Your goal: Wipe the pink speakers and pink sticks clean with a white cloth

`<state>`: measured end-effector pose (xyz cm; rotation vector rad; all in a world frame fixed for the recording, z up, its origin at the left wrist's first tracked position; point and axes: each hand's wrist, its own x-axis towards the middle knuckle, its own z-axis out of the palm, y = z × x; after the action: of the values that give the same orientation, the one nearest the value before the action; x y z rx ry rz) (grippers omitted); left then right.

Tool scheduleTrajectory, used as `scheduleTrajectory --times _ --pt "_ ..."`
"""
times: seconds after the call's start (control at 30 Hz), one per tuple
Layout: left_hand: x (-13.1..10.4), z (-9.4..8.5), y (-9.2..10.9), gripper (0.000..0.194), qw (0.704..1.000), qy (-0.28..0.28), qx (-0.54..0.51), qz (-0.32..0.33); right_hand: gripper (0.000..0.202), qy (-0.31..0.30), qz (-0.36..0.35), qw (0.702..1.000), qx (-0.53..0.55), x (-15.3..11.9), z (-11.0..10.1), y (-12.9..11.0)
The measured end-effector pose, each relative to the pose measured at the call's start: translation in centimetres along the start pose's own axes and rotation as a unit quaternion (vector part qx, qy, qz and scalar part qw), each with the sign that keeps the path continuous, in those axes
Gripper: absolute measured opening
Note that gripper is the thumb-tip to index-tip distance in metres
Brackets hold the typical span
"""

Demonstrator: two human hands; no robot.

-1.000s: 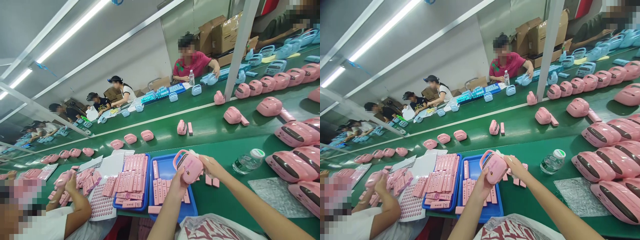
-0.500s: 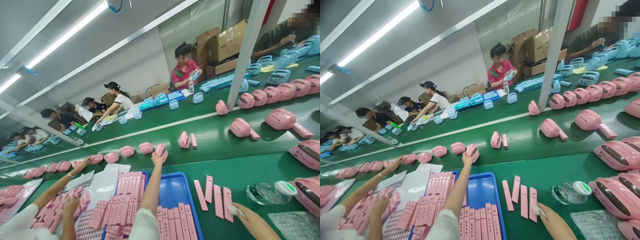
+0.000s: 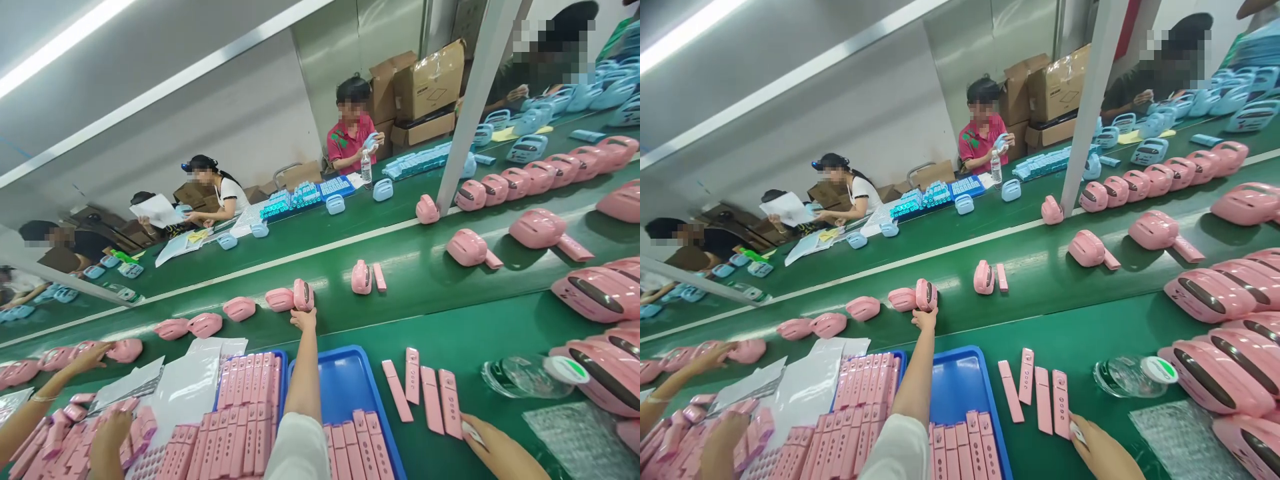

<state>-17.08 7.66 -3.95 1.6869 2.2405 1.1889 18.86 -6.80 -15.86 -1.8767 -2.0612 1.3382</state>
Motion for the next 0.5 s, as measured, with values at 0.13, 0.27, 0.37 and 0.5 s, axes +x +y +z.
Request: scheduleTrajectory --times 0.13,0.27,0.37,0.5 --pt "-5.4 3.0 1.5 0.028 0.982 -0.167 0.054 -0.068 0.061 -0.023 0.005 1.000 -0.009 -0.4 -0.7 -0.7" --pt "-12.4 7.5 4.4 0.032 0.934 -0.337 0.099 -0.063 0.063 -0.039 0.000 0.999 -0.018 -0.5 -1.2 -1.6" --pt "-14.7 9.2 5.7 0.036 0.907 -0.391 0.136 -0.081 0.064 -0.051 -0.001 0.998 -0.027 -0.4 -1.4 -1.5" --pt "-12.1 7.5 5.2 0.030 0.904 -0.391 0.145 -0.093 0.069 -0.070 -0.015 0.997 -0.006 -0.3 -1.2 0.0"
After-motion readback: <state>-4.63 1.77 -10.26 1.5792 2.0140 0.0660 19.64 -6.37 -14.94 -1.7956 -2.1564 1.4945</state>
